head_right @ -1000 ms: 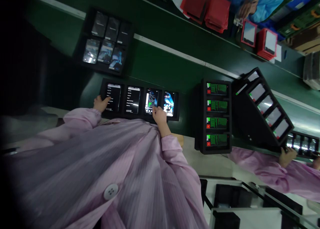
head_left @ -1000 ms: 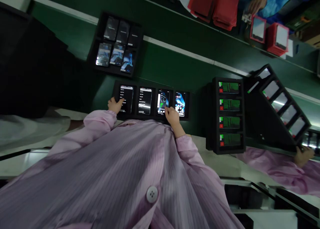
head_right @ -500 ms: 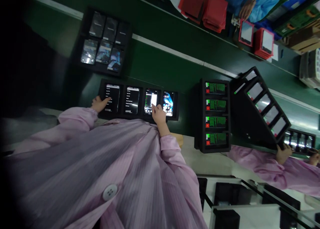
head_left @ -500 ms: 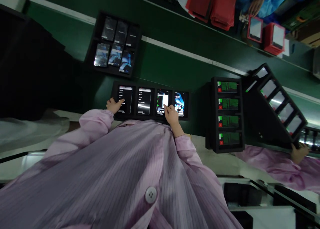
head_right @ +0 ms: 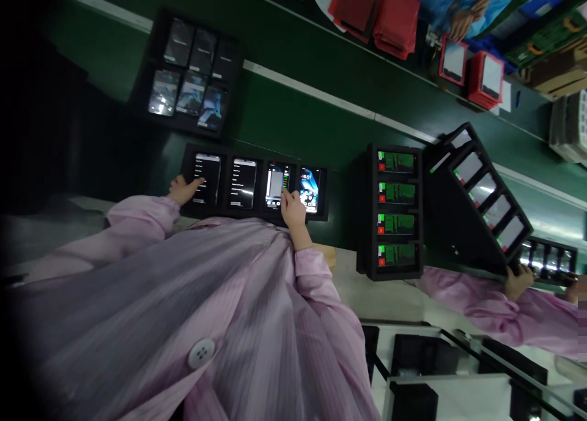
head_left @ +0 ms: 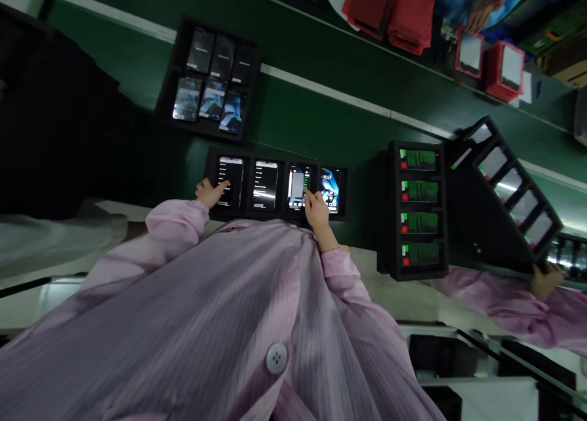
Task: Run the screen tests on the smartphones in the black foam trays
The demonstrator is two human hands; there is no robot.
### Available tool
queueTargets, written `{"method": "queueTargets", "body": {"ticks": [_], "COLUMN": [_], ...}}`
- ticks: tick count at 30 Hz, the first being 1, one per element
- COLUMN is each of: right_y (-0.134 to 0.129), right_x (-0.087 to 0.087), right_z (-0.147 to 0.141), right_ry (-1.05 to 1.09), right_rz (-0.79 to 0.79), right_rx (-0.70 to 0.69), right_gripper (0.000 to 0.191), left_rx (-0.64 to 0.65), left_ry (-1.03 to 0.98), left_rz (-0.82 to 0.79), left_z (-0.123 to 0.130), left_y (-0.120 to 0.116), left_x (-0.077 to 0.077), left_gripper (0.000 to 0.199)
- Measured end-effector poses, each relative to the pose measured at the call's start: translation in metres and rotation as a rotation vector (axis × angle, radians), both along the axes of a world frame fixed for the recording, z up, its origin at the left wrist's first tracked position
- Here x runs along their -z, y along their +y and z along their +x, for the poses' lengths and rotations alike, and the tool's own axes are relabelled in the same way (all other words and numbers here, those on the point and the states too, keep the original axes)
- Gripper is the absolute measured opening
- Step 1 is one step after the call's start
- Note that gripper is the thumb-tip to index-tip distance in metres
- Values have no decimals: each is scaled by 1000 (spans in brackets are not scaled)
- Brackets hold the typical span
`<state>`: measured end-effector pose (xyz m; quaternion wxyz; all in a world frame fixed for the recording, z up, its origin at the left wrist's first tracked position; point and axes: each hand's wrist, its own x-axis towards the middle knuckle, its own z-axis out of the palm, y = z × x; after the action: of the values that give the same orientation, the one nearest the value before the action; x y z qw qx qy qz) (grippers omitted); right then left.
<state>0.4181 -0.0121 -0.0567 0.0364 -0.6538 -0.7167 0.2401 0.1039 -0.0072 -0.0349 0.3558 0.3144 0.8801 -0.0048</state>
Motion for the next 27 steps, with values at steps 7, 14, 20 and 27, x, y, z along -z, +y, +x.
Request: {"method": "queueTargets", "body": {"ticks": [7, 14, 20, 27], "right_y": [2, 4, 0, -6], "right_x": [8, 1, -3, 8], "right_z": [-1, 4, 1, 32], "right_ry": [-56, -71, -89, 118], "right_rz": [-3, 9, -47, 175], "right_rx": [53, 74, 37, 153], "right_gripper": [46, 47, 43, 44], "left_rx": [-48, -58, -46, 7], "left_ry": [-45, -48, -34, 7], "left_rz": [-28, -24, -28, -3], "left_z": [1, 0, 0, -4], "left_y": [4, 3, 3, -2], "left_x": [-7, -7, -5, 5], "left_gripper": [76, 75, 77, 76]}}
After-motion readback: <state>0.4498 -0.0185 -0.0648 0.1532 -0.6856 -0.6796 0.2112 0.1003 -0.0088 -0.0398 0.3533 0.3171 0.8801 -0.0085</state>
